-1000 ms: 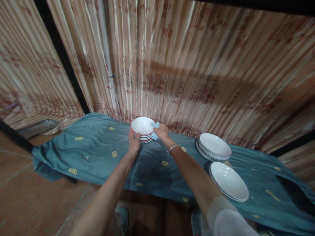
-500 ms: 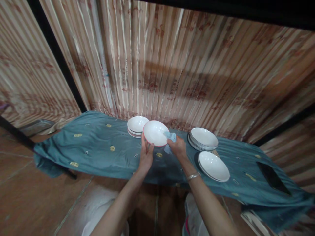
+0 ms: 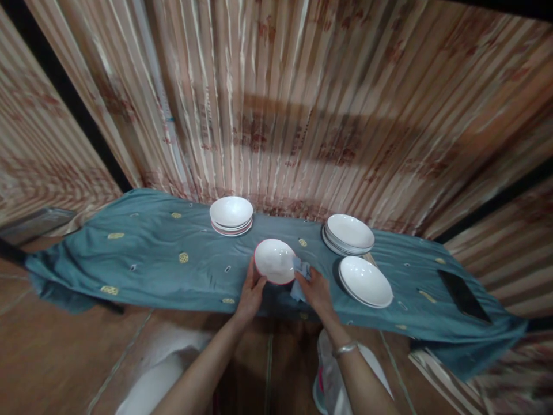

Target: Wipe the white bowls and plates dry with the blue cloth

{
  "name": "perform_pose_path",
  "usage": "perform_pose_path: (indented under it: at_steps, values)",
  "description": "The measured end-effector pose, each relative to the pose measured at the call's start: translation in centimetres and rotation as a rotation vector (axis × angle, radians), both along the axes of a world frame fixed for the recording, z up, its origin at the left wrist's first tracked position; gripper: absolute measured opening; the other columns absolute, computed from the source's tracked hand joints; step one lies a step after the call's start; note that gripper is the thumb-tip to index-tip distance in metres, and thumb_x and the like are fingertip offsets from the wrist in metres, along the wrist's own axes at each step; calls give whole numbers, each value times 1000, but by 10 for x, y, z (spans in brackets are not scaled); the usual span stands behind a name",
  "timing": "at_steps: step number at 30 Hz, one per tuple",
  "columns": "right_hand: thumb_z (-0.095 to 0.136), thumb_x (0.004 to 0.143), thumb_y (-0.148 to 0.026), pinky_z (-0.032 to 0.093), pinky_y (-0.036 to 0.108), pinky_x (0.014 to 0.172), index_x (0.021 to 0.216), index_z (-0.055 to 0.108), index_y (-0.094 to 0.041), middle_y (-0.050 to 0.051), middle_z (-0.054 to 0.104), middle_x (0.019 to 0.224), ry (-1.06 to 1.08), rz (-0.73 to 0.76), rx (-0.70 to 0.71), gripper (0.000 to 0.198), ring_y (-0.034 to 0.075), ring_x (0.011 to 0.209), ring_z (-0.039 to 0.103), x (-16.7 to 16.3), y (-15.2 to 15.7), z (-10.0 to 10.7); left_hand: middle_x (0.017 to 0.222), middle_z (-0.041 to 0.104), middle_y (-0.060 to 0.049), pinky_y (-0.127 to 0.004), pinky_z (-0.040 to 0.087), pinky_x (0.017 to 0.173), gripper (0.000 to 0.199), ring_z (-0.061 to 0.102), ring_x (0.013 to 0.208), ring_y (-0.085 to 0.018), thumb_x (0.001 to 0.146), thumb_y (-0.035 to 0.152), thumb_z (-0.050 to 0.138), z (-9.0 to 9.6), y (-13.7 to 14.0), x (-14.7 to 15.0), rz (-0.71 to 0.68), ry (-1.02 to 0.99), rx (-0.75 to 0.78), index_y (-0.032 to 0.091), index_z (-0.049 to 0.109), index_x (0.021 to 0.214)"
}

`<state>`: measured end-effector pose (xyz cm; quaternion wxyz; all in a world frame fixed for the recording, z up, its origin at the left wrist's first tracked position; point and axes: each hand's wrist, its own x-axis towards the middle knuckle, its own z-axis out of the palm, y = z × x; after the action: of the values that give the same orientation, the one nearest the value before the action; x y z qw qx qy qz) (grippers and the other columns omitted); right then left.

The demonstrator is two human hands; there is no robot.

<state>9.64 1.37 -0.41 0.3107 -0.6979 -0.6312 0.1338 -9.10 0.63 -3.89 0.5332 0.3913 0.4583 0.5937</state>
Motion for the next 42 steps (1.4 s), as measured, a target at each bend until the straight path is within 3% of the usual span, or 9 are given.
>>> perform_pose_path:
  at_steps: [4,7,10,16,21,28,34,38,42]
  values:
    - [51,92,-47,45,29,63,96,63,-18,9,72,80,-54,-9,38,32,26,78,70,1,9,24,154,44,-8,-40,30,118,82,44,140,-25,77,38,69,1,1,-1,-10,-3,-20,24,37,151]
    - [52,94,-44,49,29,73,106,63,-16,11,73,91,-128,179,44,32,25,87,70,-11,21,34,157,41,-9,-40,29,119,83,41,142,-27,77,39,70,3,3,0,-25,-23,-3,22,37,151]
    - [55,94,-45,50,33,89,108,65,-16,12,72,105,-197,378,34,33,24,101,67,-21,30,29,155,43,-10,-42,29,119,84,41,142,-28,78,42,70,5,5,-2,-69,-25,0,22,35,152]
    - [54,94,-32,46,39,105,123,63,-17,14,65,128,-82,414,129,34,25,121,60,-18,39,11,153,46,-9,-46,31,118,88,40,142,-29,77,42,73,0,11,-1,-132,-100,-13,25,33,153]
    - [53,92,-20,40,39,113,129,62,-18,14,56,141,-93,615,49,38,23,132,52,-21,47,9,151,49,-9,-44,34,116,93,43,140,-29,74,46,75,-1,14,6,-139,-146,-36,27,32,154]
    - [50,85,-8,48,34,97,99,74,-18,9,73,111,-156,764,-144,29,21,105,65,-10,52,17,137,62,-8,-44,49,103,96,58,125,-28,75,48,74,23,10,3,-184,-162,-153,31,24,156]
    - [51,83,-13,44,20,67,74,68,-18,-2,65,70,130,835,-252,20,13,68,57,-7,46,22,134,63,-7,-40,53,97,90,64,112,-23,75,48,74,24,14,3,-197,-134,-156,35,32,153]
    - [49,80,-15,45,19,65,80,68,-16,-2,64,75,449,818,-234,19,11,69,58,-17,45,14,136,62,-9,-39,55,92,91,62,115,-26,73,51,75,23,20,3,-187,-119,-161,32,35,152]
    - [49,83,-19,50,24,80,91,70,-17,1,69,91,594,776,-133,23,15,86,64,-27,47,8,143,56,-11,-39,55,92,94,56,125,-31,70,54,76,25,21,4,-193,-97,-160,29,37,152]
